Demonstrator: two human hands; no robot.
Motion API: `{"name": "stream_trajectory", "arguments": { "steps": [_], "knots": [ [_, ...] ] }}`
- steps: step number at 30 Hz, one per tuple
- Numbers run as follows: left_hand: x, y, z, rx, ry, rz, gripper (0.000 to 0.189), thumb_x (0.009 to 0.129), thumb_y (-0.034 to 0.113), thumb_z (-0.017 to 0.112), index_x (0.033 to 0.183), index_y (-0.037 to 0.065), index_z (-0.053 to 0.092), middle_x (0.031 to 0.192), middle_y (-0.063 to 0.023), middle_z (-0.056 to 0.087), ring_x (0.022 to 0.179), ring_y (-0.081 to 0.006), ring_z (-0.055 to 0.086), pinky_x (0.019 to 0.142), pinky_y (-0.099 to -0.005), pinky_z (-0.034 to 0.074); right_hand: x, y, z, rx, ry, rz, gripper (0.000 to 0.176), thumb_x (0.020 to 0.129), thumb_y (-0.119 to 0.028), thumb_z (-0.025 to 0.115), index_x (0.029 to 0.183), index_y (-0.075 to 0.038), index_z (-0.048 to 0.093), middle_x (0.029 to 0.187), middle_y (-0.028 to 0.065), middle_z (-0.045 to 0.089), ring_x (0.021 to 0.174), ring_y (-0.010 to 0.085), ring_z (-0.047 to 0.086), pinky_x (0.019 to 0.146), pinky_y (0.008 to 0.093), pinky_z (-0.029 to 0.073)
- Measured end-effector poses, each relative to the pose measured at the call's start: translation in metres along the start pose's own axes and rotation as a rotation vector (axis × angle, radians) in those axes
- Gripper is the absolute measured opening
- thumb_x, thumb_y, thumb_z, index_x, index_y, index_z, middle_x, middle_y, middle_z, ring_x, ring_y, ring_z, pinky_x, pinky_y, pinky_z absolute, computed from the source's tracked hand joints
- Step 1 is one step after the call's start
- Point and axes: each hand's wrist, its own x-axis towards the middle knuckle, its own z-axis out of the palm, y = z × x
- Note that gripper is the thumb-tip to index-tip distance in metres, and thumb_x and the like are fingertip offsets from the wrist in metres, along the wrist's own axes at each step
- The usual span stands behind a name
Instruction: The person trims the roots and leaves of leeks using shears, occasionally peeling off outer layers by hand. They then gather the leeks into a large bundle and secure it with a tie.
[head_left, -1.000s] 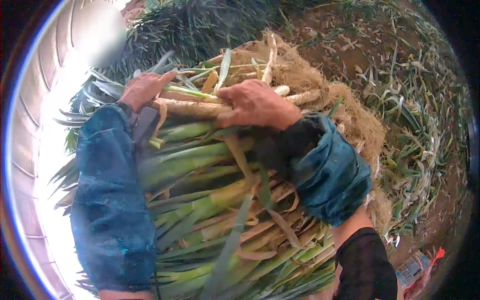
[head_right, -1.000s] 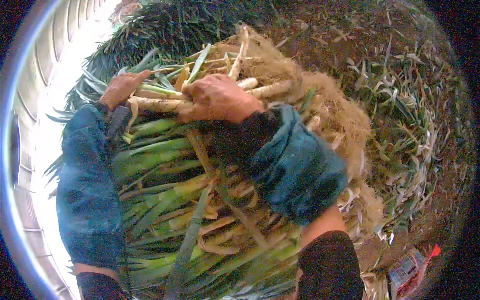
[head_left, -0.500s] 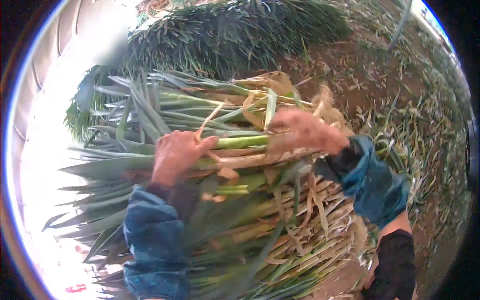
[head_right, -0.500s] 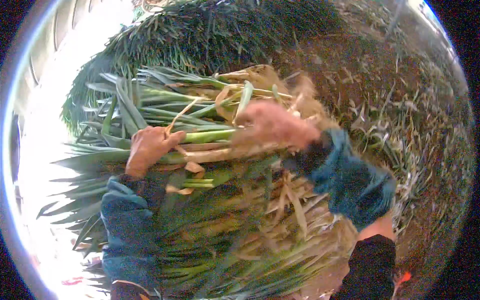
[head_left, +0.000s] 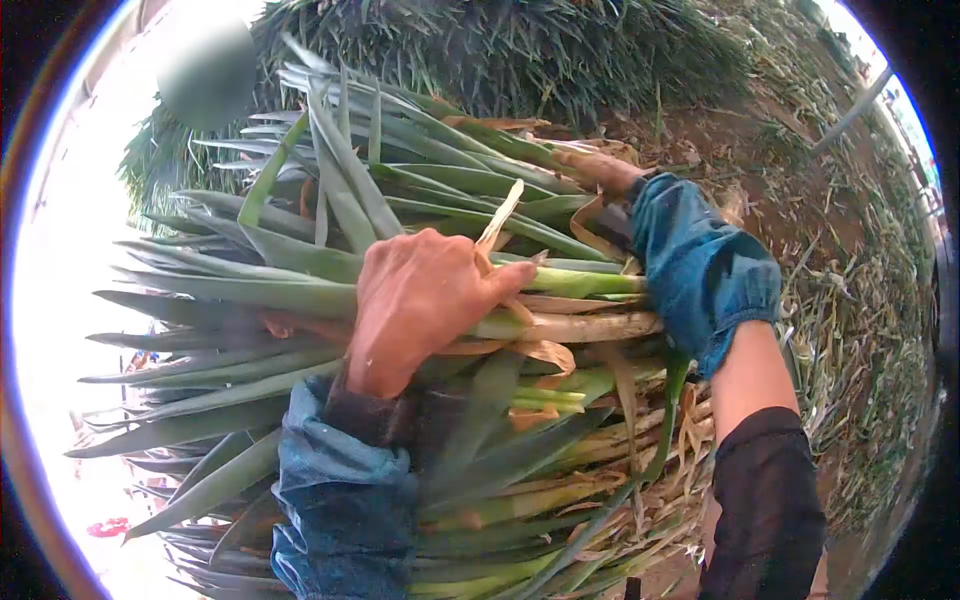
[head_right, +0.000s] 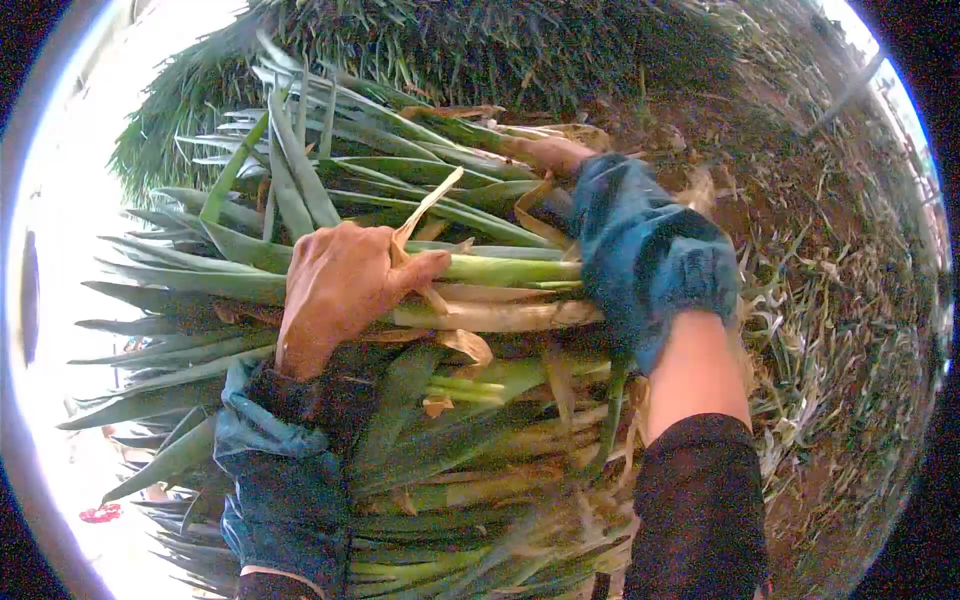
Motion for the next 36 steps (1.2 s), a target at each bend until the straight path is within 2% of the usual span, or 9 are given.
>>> {"name": "stream_trajectory", "arguments": {
  "steps": [7, 13, 15, 16, 17, 19, 24, 30, 36],
  "knots": [
    [0.003, 0.002, -0.004, -0.024, -0.029, -0.01, 0.055, 0.074, 0.06, 0.055, 0.074, 0.008, 0.07, 0.068, -0.0169, 0.063, 0.07, -0.0323, 0.063, 0.066, -0.0418, 0.048, -0.029, -0.008, -0.001, -0.699, -0.158, 0.132, 0.055, 0.087, -0.051, 0.049, 0.121, -0.008, 0.055, 0.113, 0.0092, 0.058, 0.098, 0.0153, 0.054, 0.084, 0.0304, 0.041],
    [0.022, -0.019, 0.022, 0.064, 0.391, 0.086, 0.061, 0.08, 0.058, 0.049, 0.101, 0.003, 0.06, 0.102, -0.021, 0.06, 0.095, -0.0333, 0.058, 0.082, -0.0419, 0.044, -0.043, -0.008, 0.003, -0.382, -0.134, 0.062, 0.054, 0.088, -0.05, 0.048, 0.113, -0.003, 0.059, 0.1, 0.0059, 0.063, 0.078, 0.0131, 0.06, 0.074, 0.0295, 0.047],
    [0.03, -0.024, 0.029, 0.152, 0.386, 0.085, 0.06, 0.082, 0.058, 0.044, 0.099, 0.003, 0.059, 0.099, -0.0218, 0.06, 0.092, -0.036, 0.058, 0.081, -0.0448, 0.044, -0.026, 0.018, 0.007, -0.067, -0.159, 0.072, 0.053, 0.089, -0.047, 0.05, 0.12, -0.004, 0.054, 0.101, 0.0048, 0.062, 0.08, 0.0129, 0.059, 0.076, 0.0297, 0.047],
    [0.025, -0.017, 0.016, 0.108, 0.217, 0.054, 0.065, 0.083, 0.062, 0.038, 0.096, 0.004, 0.063, 0.097, -0.0218, 0.062, 0.092, -0.0364, 0.058, 0.083, -0.0453, 0.043, -0.021, 0.019, 0.014, -0.218, -0.076, -0.075, 0.067, 0.081, -0.067, 0.044, 0.113, -0.01, 0.061, 0.098, 0.0141, 0.063, 0.092, 0.0188, 0.058, 0.083, 0.035, 0.045],
    [0.017, -0.009, 0.004, 0.063, -0.004, -0.054, 0.066, 0.082, 0.063, 0.036, 0.103, 0.007, 0.065, 0.109, -0.0142, 0.062, 0.106, -0.0305, 0.055, 0.09, -0.0398, 0.041, -0.025, 0.017, 0.009, -0.348, -0.095, -0.096, 0.062, 0.083, -0.059, 0.048, 0.119, -0.009, 0.055, 0.107, 0.0117, 0.06, 0.099, 0.0172, 0.055, 0.087, 0.0333, 0.043],
    [0.014, -0.012, 0.011, 0.084, -0.002, -0.053, 0.066, 0.081, 0.064, 0.035, 0.103, 0.009, 0.066, 0.109, -0.0134, 0.062, 0.105, -0.0308, 0.056, 0.091, -0.0393, 0.041, -0.043, 0.001, 0.019, -0.239, -0.073, -0.275, 0.057, 0.089, -0.038, 0.054, 0.135, -0.008, 0.038, 0.125, 0.0068, 0.05, 0.11, 0.0134, 0.048, 0.093, 0.029, 0.04],
    [-0.044, -0.004, 0.014, 0.14, 0.143, 0.053, 0.064, 0.084, 0.062, 0.036, 0.083, 0.006, 0.068, 0.089, -0.0192, 0.064, 0.09, -0.0346, 0.06, 0.079, -0.0438, 0.046, -0.094, -0.029, 0.032, -0.663, 0.086, -0.222, 0.059, 0.087, -0.052, 0.049, 0.129, -0.012, 0.045, 0.112, 0.0136, 0.058, 0.096, 0.0223, 0.057, 0.083, 0.0327, 0.045],
    [-0.164, 0.046, 0.005, 0.184, 0.241, 0.073, 0.052, 0.081, 0.054, 0.051, 0.072, 0.004, 0.062, 0.069, -0.0171, 0.059, 0.068, -0.0345, 0.059, 0.062, -0.0466, 0.045, -0.237, -0.095, 0.074, -0.72, 0.29, -0.013, 0.07, 0.073, -0.067, 0.054, 0.098, -0.002, 0.059, 0.086, 0.0221, 0.062, 0.084, 0.0337, 0.061, 0.075, 0.04, 0.046],
    [-0.146, 0.078, -0.056, 0.503, -0.01, 0.446, 0.039, 0.079, 0.043, 0.058, 0.067, 0.006, 0.062, 0.069, -0.0128, 0.06, 0.064, -0.0317, 0.059, 0.058, -0.042, 0.046, -0.291, -0.079, 0.091, -0.712, 0.589, -0.338, 0.058, 0.075, -0.059, 0.057, 0.086, -0.002, 0.05, 0.074, 0.0184, 0.06, 0.069, 0.0365, 0.061, 0.062, 0.0456, 0.047]
  ]
}}
